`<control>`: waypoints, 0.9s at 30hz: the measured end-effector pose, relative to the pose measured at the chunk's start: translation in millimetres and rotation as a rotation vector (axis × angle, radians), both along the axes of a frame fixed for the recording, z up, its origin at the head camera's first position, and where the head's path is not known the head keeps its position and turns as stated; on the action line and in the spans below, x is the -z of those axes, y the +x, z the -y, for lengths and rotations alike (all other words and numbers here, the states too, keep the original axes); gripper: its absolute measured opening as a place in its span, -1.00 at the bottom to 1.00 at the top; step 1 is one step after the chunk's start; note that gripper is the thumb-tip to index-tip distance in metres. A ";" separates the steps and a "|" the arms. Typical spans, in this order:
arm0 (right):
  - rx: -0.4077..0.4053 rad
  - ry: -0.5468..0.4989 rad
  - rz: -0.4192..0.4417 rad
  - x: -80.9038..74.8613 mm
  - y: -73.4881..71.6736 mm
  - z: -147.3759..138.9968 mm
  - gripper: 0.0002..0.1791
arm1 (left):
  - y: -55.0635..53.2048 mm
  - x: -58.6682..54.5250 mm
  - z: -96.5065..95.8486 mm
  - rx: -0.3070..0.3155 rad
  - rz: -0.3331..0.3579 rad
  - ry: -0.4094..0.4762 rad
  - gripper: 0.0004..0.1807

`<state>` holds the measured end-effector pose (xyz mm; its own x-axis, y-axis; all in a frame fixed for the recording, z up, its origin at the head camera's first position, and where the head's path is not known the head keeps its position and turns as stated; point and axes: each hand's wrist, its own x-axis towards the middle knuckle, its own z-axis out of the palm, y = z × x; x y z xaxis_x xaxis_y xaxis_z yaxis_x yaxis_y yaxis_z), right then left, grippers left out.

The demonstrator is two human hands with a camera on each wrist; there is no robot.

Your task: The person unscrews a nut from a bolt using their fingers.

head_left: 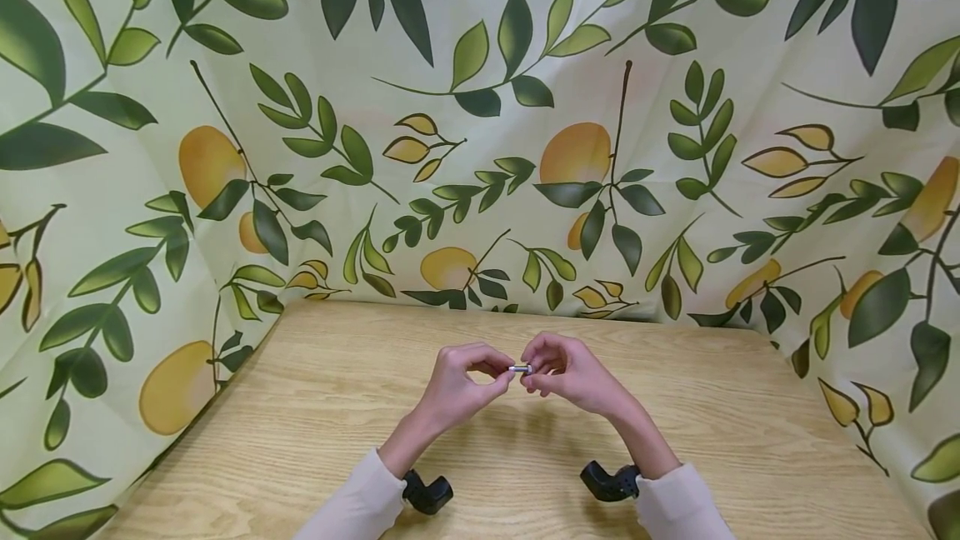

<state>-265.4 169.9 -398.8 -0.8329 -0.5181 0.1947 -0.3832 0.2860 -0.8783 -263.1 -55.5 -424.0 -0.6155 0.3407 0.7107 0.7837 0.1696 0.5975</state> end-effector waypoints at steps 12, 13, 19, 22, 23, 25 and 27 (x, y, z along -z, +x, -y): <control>-0.048 0.056 0.026 -1.5 -1.0 -1.6 -0.73 | -0.3 -0.7 1.2 -0.001 -0.006 -0.001 -0.88; -0.045 0.049 0.025 -1.8 -0.4 -1.3 -0.76 | -0.4 -0.6 1.2 0.001 -0.006 0.000 -0.88; -0.002 0.007 0.019 -1.8 1.2 1.2 -0.81 | -0.7 -0.7 0.4 0.013 -0.006 0.004 -0.87; 0.014 0.000 0.012 -0.7 0.4 2.0 -0.80 | -0.4 -0.9 0.5 0.014 0.001 0.005 -0.88; 0.014 0.000 0.009 -0.3 0.1 1.9 -0.80 | -0.3 -1.0 0.6 0.014 0.002 0.006 -0.88; 0.005 -0.006 -0.002 0.3 -0.4 1.3 -0.80 | -0.2 -1.0 0.7 0.011 0.004 0.006 -0.89; -0.015 -0.020 -0.013 0.5 -0.6 0.1 -0.82 | -0.2 -1.1 0.7 0.007 0.002 0.008 -0.89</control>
